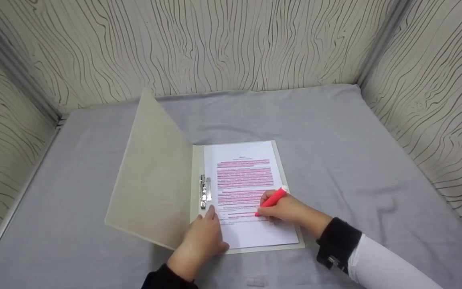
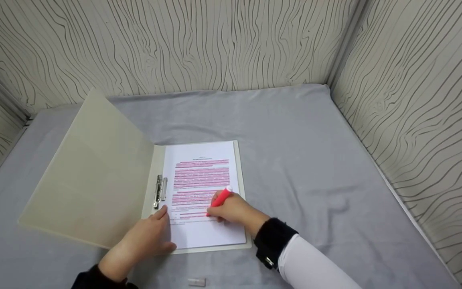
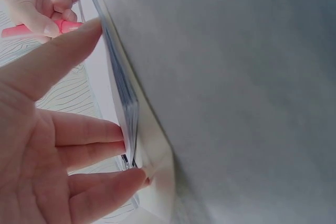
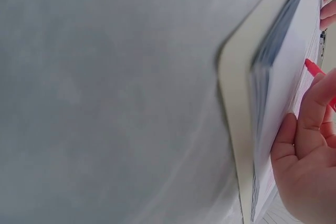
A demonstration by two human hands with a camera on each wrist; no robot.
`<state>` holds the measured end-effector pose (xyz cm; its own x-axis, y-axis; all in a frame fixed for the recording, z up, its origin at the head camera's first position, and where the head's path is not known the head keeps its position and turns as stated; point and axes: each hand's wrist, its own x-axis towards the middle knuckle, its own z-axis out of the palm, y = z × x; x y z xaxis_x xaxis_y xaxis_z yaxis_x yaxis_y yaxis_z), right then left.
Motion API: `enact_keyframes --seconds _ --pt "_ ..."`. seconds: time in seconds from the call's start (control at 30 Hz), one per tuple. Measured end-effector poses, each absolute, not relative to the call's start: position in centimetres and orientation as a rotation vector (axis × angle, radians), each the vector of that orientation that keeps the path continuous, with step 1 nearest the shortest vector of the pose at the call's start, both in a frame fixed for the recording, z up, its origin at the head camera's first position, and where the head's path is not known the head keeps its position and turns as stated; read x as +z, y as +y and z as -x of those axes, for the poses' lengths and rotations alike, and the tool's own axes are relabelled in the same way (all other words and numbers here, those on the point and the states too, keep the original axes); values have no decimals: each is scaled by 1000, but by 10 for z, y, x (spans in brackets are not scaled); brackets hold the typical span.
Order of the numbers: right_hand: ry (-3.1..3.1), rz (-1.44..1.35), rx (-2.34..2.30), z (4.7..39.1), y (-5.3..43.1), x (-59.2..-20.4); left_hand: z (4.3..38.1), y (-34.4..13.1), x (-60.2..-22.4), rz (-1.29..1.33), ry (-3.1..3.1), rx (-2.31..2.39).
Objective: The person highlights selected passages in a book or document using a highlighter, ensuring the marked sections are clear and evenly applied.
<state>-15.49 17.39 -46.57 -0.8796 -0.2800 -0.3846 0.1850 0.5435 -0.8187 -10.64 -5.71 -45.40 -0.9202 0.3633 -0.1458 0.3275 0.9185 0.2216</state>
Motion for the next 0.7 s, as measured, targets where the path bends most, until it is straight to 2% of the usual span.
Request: enact_keyframes --seconds 0.33,0.7 --pt "2272 159 -1345 154 180 -466 108 -55 -456 -467 2877 269" --pt "2269 126 -1358 153 182 -464 108 -55 -454 -481 2858 282"
